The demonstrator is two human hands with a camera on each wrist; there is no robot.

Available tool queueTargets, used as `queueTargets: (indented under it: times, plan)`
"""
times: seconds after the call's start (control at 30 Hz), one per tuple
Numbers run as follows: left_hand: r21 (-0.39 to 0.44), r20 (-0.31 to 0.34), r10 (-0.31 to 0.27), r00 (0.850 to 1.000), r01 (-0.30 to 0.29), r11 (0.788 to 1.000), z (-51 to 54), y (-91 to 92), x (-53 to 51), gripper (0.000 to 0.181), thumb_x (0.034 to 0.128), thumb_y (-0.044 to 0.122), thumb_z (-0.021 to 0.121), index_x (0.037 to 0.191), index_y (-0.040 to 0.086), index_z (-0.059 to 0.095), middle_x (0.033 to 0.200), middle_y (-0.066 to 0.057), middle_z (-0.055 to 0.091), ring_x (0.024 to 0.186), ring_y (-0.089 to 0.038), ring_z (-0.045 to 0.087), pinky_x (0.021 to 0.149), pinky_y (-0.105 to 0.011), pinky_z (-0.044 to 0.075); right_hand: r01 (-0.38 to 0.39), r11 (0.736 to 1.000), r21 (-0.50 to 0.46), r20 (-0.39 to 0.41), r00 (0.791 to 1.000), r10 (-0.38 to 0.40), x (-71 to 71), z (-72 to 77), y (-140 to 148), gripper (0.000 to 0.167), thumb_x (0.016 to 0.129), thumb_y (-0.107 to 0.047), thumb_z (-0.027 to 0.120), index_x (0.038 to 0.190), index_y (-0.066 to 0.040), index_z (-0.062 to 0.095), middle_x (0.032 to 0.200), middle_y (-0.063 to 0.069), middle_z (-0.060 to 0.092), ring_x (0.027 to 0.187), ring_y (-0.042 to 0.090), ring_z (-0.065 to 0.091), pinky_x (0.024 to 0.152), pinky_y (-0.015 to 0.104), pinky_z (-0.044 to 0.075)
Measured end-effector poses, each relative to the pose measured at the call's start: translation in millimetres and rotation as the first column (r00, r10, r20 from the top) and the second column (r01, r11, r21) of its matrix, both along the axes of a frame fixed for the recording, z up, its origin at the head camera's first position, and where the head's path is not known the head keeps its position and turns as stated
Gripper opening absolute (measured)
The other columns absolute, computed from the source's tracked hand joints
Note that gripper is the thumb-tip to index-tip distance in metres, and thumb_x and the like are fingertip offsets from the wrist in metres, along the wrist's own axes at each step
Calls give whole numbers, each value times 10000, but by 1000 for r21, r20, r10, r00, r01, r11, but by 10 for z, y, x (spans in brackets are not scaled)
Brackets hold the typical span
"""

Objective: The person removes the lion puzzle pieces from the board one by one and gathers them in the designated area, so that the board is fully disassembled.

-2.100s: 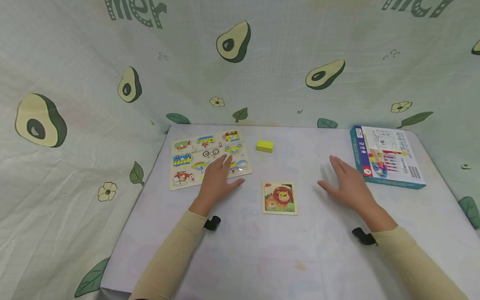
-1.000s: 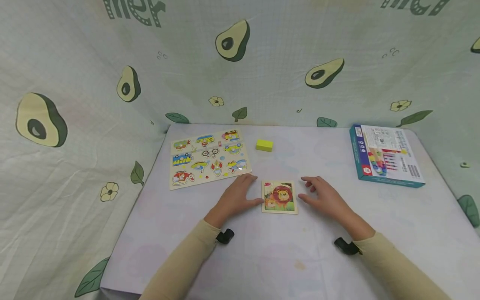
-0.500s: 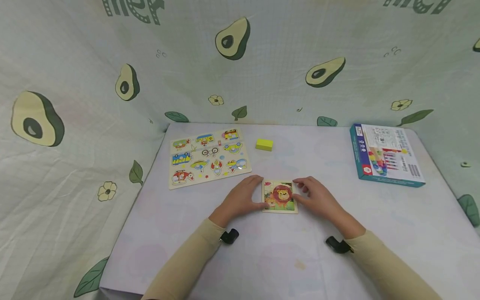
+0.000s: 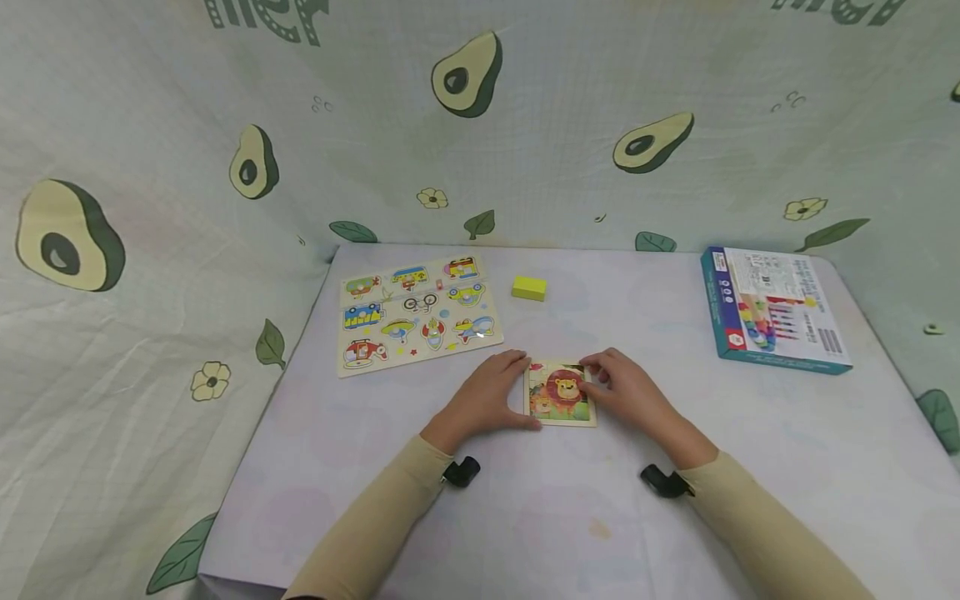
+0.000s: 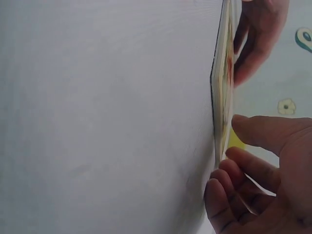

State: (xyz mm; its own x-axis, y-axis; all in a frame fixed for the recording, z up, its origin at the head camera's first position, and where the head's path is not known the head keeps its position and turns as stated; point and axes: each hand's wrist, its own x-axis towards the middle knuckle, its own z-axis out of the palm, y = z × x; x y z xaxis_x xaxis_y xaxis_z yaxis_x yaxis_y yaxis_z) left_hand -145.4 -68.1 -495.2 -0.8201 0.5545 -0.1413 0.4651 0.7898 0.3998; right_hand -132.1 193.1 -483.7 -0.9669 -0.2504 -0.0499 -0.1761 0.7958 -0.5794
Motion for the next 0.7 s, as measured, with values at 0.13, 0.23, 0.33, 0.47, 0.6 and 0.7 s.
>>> queueTargets:
  times: [0.13, 0.23, 0.33, 0.47, 0.6, 0.7]
  plan:
    - [-20, -11, -15, 1000, 15, 1000, 13, 4, 7, 1127, 726, 697, 801, 1588, 124, 355, 1630, -36, 322, 1497, -218, 290, 1247, -362, 246, 2, 999, 34, -1, 1000, -2, -14, -10, -19, 362, 930, -217, 761, 1229, -26, 689, 989, 56, 593, 860, 202, 545, 708, 353, 476]
    - [-29, -14, -20, 1000, 20, 999, 20, 6, 11, 1135, 732, 693, 800, 1593, 115, 340, 1632, -42, 313, 1497, -220, 285, 1250, -360, 238, -4, 998, 60, -21, 1000, 5, -13, -6, -35, 343, 926, -211, 765, 1207, -27, 696, 984, 56, 592, 844, 195, 543, 690, 347, 476]
    - [-35, -18, -22, 1000, 22, 999, 21, 9, 17, 1140, 739, 700, 788, 1597, 107, 329, 1635, -43, 308, 1500, -219, 278, 1252, -357, 229, -1, 996, 93, -42, 999, 5, -8, 7, -52, 319, 922, -204, 768, 1187, -37, 706, 986, 49, 598, 832, 185, 543, 685, 346, 479]
    - [-44, -24, -29, 999, 28, 999, 16, 15, 24, 1146, 746, 706, 778, 1600, 95, 318, 1638, -47, 302, 1505, -218, 269, 1255, -351, 217, 6, 992, 125, -58, 998, 2, -8, 21, -64, 300, 916, -201, 774, 1166, -45, 716, 980, 43, 607, 826, 180, 550, 687, 350, 489]
    - [-52, -25, -28, 999, 27, 998, 13, 20, 24, 1148, 749, 706, 775, 1602, 94, 311, 1641, -48, 297, 1507, -218, 265, 1256, -351, 214, 6, 991, 137, -72, 997, 4, -11, 20, -70, 285, 911, -207, 781, 1142, -50, 724, 969, 40, 612, 824, 181, 560, 691, 359, 501]
    - [-64, -28, -27, 999, 25, 998, 9, 23, 22, 1151, 749, 714, 767, 1606, 101, 305, 1645, -46, 289, 1508, -215, 259, 1258, -354, 209, 9, 990, 144, -73, 997, 1, -14, 22, -73, 281, 911, -215, 782, 1133, -51, 728, 965, 40, 615, 824, 183, 564, 700, 368, 512]
